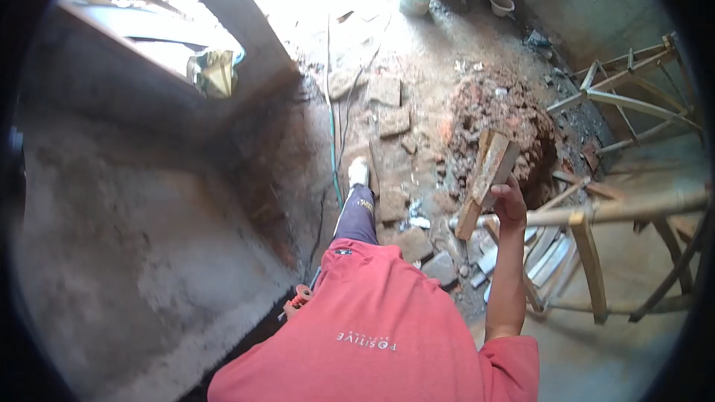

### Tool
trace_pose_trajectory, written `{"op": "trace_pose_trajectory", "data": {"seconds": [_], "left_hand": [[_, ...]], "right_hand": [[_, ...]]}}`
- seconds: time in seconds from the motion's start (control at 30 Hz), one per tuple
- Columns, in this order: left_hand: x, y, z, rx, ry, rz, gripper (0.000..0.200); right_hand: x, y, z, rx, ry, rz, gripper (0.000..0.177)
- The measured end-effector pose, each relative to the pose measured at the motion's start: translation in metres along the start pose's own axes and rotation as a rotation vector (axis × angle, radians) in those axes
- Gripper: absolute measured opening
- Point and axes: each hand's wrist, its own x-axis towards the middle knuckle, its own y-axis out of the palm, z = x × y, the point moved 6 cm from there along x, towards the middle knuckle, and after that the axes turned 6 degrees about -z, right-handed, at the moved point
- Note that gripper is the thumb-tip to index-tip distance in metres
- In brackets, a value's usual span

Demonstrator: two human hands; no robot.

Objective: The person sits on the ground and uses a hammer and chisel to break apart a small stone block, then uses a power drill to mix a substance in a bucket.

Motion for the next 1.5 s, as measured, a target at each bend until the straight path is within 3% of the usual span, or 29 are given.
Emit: {"op": "trace_pose_trajectory", "data": {"seconds": [0.03, 0.07, 0.17, 0.23, 0.27, 0.3, 0.37, 0.4, 0.43, 0.5, 0.53, 0.57, 0.63, 0.73, 0.8, 0.87, 0.93, 0.97, 1.0, 1.07, 1.1, 1.17, 1.2, 1.23, 1.3, 1.4, 1.43, 1.47, 1.5], "left_hand": [[-0.009, 0.067, -0.015, 0.163, 0.276, 0.353, 0.036], [-0.032, 0.094, -0.019, 0.331, 0.543, 0.678, 0.037], [-0.185, 0.244, -0.032, 0.112, 0.000, 0.448, 0.040], [-0.274, 0.339, -0.042, 0.290, 0.079, 0.619, 0.042], [-0.284, 0.390, -0.040, 0.273, 0.012, 0.825, 0.044], [-0.334, 0.430, -0.038, 0.304, 0.037, 0.841, 0.044], [-0.379, 0.512, -0.022, 0.252, -0.143, 1.008, 0.045], [-0.393, 0.537, -0.017, 0.380, 0.024, 0.864, 0.044], [-0.413, 0.564, -0.014, 0.467, 0.201, 0.718, 0.043], [-0.458, 0.605, 0.010, 0.356, 0.223, 0.967, 0.037], [-0.443, 0.623, 0.019, 0.408, 0.231, 0.940, 0.034], [-0.423, 0.636, 0.039, 0.472, 0.224, 0.896, 0.031], [-0.425, 0.648, 0.081, 0.302, 0.189, 0.791, 0.029], [-0.398, 0.640, 0.142, 0.309, 0.155, 0.643, 0.034], [-0.387, 0.623, 0.194, -0.053, -0.104, 0.448, 0.038], [-0.386, 0.595, 0.225, -0.206, -0.094, 0.267, 0.041], [-0.378, 0.573, 0.252, -0.382, -0.211, 0.162, 0.039], [-0.380, 0.563, 0.267, -0.427, -0.249, 0.083, 0.039], [-0.391, 0.559, 0.279, -0.438, -0.254, 0.063, 0.039], [-0.418, 0.551, 0.281, -0.491, -0.024, 0.058, 0.037], [-0.422, 0.552, 0.286, -0.485, -0.005, 0.071, 0.037], [-0.425, 0.570, 0.294, -0.494, -0.079, 0.075, 0.038], [-0.428, 0.578, 0.296, -0.486, -0.048, 0.095, 0.039], [-0.429, 0.583, 0.294, -0.369, 0.063, 0.117, 0.040], [-0.445, 0.606, 0.291, -0.138, 0.101, 0.063, 0.041], [-0.479, 0.669, 0.288, -0.338, -0.067, 0.105, 0.048], [-0.480, 0.687, 0.288, -0.339, -0.033, 0.224, 0.047], [-0.491, 0.701, 0.283, -0.166, 0.028, 0.238, 0.046], [-0.501, 0.722, 0.284, -0.217, 0.009, 0.271, 0.045]], "right_hand": [[0.029, 0.000, 0.003, 0.008, -0.001, -0.043, 0.062], [0.053, -0.004, 0.007, 0.024, 0.004, -0.120, 0.059], [0.120, -0.076, -0.020, 0.133, 0.081, -0.226, 0.056], [0.148, -0.086, -0.008, 0.163, 0.134, -0.252, 0.052], [0.157, -0.078, 0.010, 0.172, 0.106, -0.272, 0.050], [0.167, -0.075, 0.027, 0.180, 0.078, -0.293, 0.048], [0.190, -0.123, 0.033, 0.178, 0.076, -0.335, 0.042], [0.201, -0.177, 0.020, 0.217, 0.052, -0.309, 0.036], [0.200, -0.163, 0.038, 0.267, 0.053, -0.442, 0.031], [0.228, -0.185, 0.045, 0.285, 0.021, -0.458, 0.047], [0.248, -0.207, 0.042, 0.315, 0.004, -0.432, 0.056], [0.269, -0.221, 0.046, 0.275, -0.016, -0.439, 0.057], [0.308, -0.224, 0.082, 0.207, 0.117, -0.346, 0.058], [0.396, -0.266, 0.104, 0.245, 0.037, -0.480, 0.052], [0.461, -0.275, 0.130, 0.132, 0.057, -0.409, 0.045], [0.527, -0.283, 0.141, 0.046, 0.083, -0.402, 0.041], [0.603, -0.297, 0.153, -0.067, 0.043, -0.306, 0.037], [0.617, -0.242, 0.190, -0.170, 0.029, -0.213, 0.039], [0.636, -0.217, 0.207, -0.209, -0.029, -0.213, 0.039], [0.689, -0.204, 0.212, -0.221, 0.097, -0.012, 0.040], [0.709, -0.198, 0.211, -0.223, 0.097, -0.052, 0.054], [0.757, -0.198, 0.206, -0.211, 0.096, 0.028, 0.047], [0.771, -0.185, 0.209, -0.125, 0.108, 0.137, 0.022], [0.781, -0.177, 0.212, -0.079, 0.134, 0.190, 0.015], [0.793, -0.154, 0.220, -0.027, 0.187, 0.248, 0.015], [0.841, -0.194, 0.205, -0.085, 0.240, 0.183, 0.019], [0.851, -0.203, 0.206, -0.080, 0.275, 0.136, 0.024], [0.861, -0.208, 0.209, -0.073, 0.307, 0.092, 0.030], [0.872, -0.200, 0.216, -0.082, 0.317, 0.093, 0.030]]}}
